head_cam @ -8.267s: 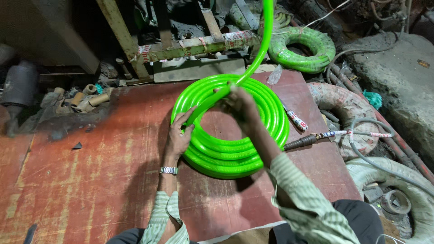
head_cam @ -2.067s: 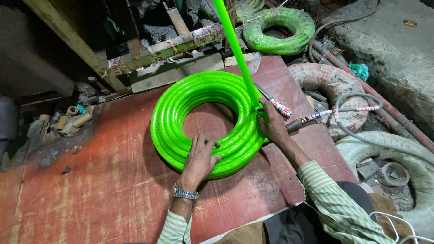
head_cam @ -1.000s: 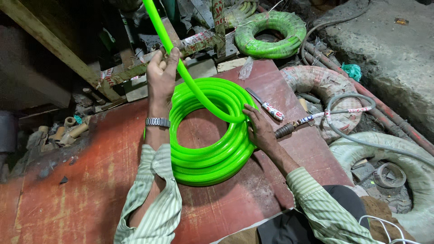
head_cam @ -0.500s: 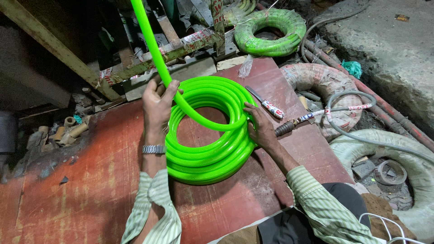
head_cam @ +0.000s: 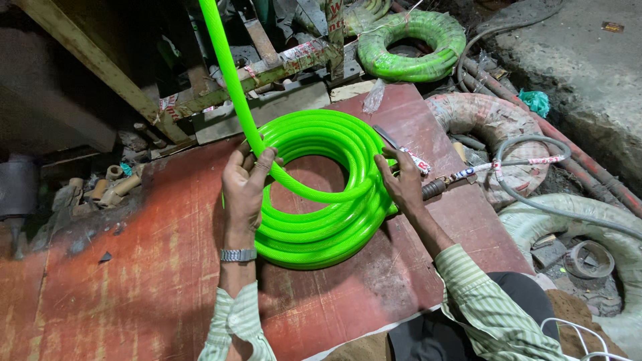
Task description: The person coils a bright green hose by hand on a wooden surface, pulling it from above and winding it into a circular bundle.
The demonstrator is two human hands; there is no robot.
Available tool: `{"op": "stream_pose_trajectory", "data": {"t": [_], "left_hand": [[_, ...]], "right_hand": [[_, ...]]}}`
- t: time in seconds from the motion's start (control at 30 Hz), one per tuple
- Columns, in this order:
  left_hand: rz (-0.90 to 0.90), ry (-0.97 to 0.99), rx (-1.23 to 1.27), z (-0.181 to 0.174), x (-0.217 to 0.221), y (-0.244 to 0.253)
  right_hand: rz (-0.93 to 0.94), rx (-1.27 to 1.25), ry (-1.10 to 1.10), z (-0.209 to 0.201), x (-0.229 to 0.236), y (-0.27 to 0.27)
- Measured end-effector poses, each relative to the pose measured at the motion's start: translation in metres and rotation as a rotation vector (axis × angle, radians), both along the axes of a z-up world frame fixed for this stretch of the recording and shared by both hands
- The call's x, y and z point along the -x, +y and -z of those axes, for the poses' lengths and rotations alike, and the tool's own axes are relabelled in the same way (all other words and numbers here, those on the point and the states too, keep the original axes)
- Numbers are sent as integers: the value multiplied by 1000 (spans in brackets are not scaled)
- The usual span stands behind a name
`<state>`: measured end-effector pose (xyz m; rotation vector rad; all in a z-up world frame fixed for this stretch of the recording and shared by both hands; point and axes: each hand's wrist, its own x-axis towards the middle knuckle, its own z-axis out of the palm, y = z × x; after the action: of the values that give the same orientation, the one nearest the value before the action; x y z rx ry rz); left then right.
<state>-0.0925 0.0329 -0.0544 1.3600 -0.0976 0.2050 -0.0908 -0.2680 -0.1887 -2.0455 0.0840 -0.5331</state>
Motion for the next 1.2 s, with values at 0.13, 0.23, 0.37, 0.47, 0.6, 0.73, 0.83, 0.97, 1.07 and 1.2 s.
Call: {"op": "stream_pose_trajectory", "data": {"t": [0.13,0.23,0.37,0.47,0.6,0.73,0.83,0.97,1.07,1.2], "left_hand": [[17,-4,-20,7,13,-11],[17,19,-18,4,25,-24],[35,29,36,15,31,-35],[36,46,54,22,34,-37],[33,93,68,28,42,-30],[20,114,79,29,55,-19],[27,131,77,42,58,-13],[31,130,101,55,62,-13],[29,130,100,65,63,-15],[21,136,57,78,64,-9]], "right_hand": [[2,-48,41,-9,4,2],[-17,-62,71,-3,3,0],[-22,-65,99,8,-2,-6],[-30,-58,108,1,3,-4],[-44,-41,105,-4,5,-2],[-53,-18,85,5,2,-4],[-48,-32,77,1,6,-1],[-71,28,54,-6,10,4],[-88,88,58,2,6,-1],[-99,136,100,10,1,-7]]}}
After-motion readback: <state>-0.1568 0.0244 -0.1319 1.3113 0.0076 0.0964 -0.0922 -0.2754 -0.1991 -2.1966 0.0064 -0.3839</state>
